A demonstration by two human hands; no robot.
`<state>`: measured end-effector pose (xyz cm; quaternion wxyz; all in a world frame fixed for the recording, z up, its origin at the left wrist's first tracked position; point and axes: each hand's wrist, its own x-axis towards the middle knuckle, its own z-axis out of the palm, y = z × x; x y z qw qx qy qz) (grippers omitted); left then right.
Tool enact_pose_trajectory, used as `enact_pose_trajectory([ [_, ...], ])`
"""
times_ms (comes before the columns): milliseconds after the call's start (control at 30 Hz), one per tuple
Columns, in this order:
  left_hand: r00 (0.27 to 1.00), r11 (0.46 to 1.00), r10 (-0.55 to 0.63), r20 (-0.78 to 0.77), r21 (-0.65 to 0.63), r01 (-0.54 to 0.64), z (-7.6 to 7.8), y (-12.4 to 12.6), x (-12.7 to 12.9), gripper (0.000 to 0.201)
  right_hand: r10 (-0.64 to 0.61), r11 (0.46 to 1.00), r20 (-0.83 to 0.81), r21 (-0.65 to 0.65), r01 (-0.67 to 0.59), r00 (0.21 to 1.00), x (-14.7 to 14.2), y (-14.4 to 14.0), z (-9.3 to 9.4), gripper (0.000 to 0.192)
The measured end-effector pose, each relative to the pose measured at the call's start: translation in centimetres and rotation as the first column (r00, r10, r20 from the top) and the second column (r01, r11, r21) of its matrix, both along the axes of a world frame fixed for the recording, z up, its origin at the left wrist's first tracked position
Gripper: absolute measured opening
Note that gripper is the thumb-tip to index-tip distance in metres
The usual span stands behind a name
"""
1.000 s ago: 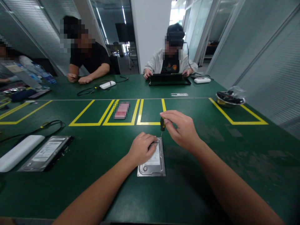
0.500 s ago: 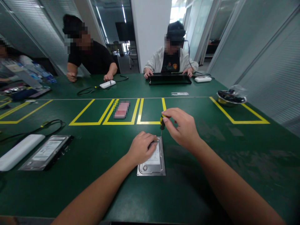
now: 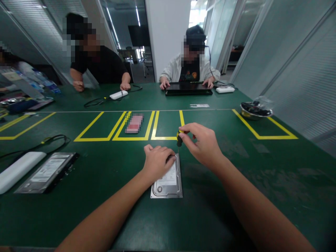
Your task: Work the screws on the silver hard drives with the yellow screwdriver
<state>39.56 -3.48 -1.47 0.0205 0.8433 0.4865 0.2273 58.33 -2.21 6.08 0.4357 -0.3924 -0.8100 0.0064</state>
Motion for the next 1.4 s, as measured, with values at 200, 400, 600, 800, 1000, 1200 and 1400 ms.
enact_pose_trajectory([
  [200,0.998,0.986,-0.056,0.026,-0.159,0.060,0.2,2.2,0.0,0.016,0.020,1.000,0.015,-0.022,-0.020,1.000,0.0,0.0,0.0,0.010],
  [400,0.992,0.919,-0.120,0.033,-0.375,0.124,0.4,4.8,0.3,0.015,0.032,0.999,0.024,-0.026,-0.031,0.999,0.1,0.0,0.1,0.010],
  [600,0.989,0.835,-0.130,0.076,-0.530,0.150,0.6,5.8,0.7,0.018,0.039,0.999,0.033,-0.011,-0.039,0.999,0.1,0.0,0.1,0.010],
  [800,0.991,0.823,-0.115,0.069,-0.553,0.135,0.8,5.6,0.7,0.019,0.043,0.999,0.028,-0.016,-0.042,0.999,0.1,-0.1,0.1,0.010],
  [1000,0.984,0.812,-0.159,0.079,-0.557,0.176,0.4,5.9,0.4,0.019,0.046,0.999,0.020,-0.012,-0.045,0.999,0.0,-0.1,0.2,0.009],
  [1200,0.982,0.767,-0.168,0.083,-0.615,0.183,0.5,5.9,0.4,0.021,0.045,0.999,0.026,-0.025,-0.044,0.999,-0.2,-0.1,0.2,0.009],
  [1400,0.985,0.764,-0.154,0.083,-0.622,0.171,0.6,5.9,0.4,0.023,0.053,0.998,0.023,-0.038,-0.052,0.998,-0.2,-0.2,0.2,0.010],
])
